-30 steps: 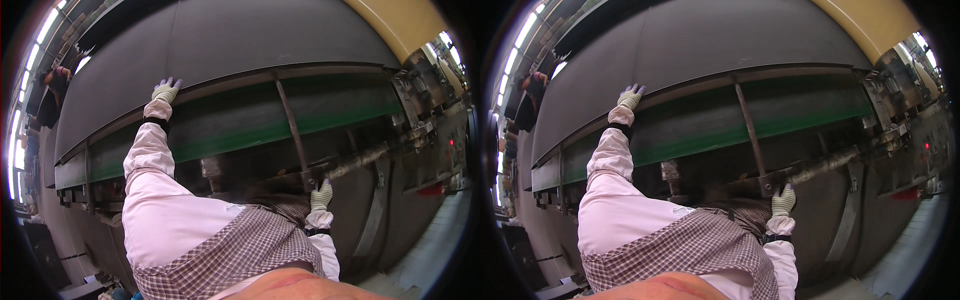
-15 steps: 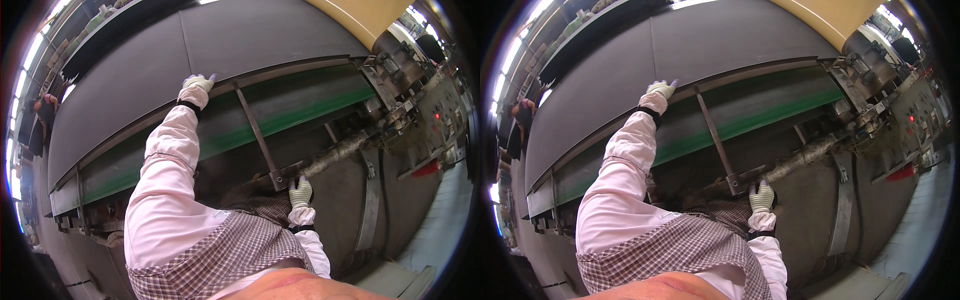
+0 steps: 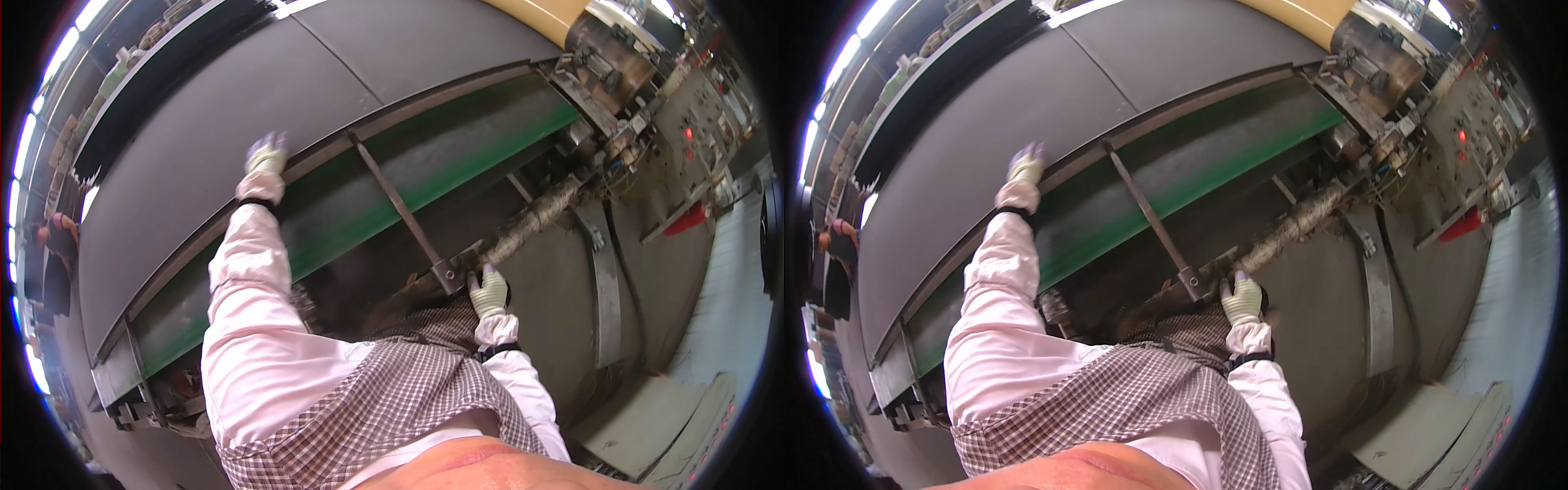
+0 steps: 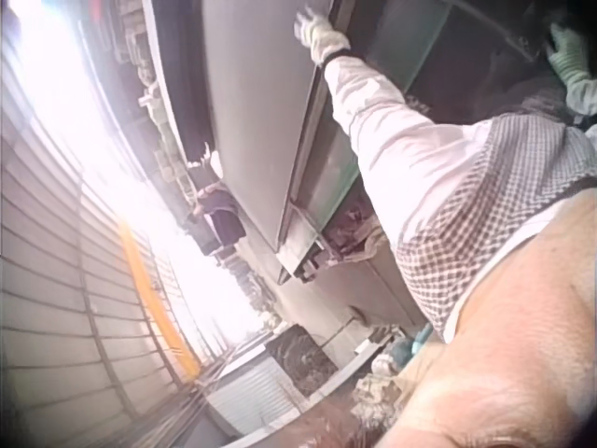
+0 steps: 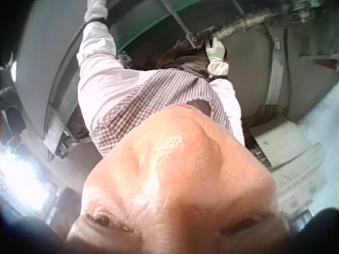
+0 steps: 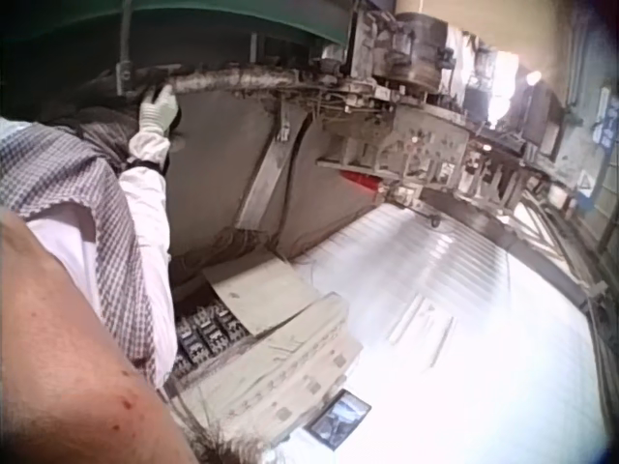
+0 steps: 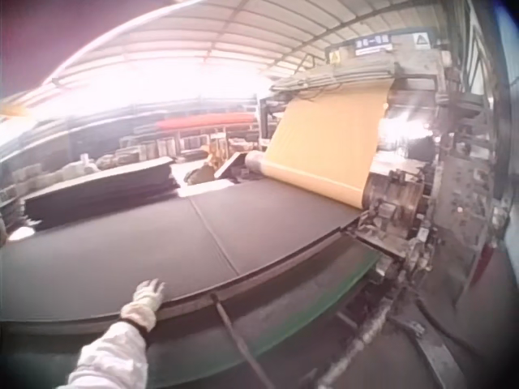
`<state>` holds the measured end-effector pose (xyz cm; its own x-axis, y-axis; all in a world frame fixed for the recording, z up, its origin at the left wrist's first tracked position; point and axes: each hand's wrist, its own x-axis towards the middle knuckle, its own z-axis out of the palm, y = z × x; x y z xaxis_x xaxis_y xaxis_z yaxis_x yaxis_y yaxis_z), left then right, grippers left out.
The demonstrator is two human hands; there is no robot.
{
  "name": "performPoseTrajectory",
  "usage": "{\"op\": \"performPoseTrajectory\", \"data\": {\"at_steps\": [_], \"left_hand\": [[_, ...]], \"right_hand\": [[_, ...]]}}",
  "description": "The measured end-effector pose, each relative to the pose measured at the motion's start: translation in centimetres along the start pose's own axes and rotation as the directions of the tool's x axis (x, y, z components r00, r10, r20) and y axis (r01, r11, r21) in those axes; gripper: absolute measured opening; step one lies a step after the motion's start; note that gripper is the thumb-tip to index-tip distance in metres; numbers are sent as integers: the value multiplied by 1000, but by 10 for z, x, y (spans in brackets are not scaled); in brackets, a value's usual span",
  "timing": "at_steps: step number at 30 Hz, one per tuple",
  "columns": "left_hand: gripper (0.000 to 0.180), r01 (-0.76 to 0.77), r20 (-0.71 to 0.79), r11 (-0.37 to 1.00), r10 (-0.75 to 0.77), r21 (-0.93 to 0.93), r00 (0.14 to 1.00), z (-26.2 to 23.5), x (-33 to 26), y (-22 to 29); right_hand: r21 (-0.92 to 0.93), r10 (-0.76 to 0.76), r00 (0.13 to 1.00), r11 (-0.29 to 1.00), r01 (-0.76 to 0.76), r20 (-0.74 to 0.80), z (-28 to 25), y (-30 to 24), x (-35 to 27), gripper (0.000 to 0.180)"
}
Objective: Manually guiding and smoothing black material on a large industrial conveyor or roller machine.
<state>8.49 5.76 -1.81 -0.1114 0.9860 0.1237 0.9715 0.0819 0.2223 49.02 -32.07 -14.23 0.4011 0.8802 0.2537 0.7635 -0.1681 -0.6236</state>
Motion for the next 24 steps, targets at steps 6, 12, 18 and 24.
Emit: {"op": "performPoseTrajectory", "data": {"at_steps": [6, 12, 18, 24], "left_hand": [[76, 517, -2, 840, -524, 165, 852, -71, -75, -188], [62, 190, 7, 950, -198, 249, 980, -47, -70, -188], [64, 4, -3, 978, -3, 210, 1000, -42, -70, -88], [70, -127, 70, 955, 112, 268, 991, -32, -55, 2]], "right_hand": [[-41, -5, 1000, 999, 5, -6, -3, -5, 1, 19], [-47, 41, 999, 998, -40, 18, -5, -13, 2, 22], [-78, 58, 997, 996, -53, 60, -6, -10, 1, 24], [-58, -6, 1000, 998, 8, 29, -2, -4, 1, 26]]}}
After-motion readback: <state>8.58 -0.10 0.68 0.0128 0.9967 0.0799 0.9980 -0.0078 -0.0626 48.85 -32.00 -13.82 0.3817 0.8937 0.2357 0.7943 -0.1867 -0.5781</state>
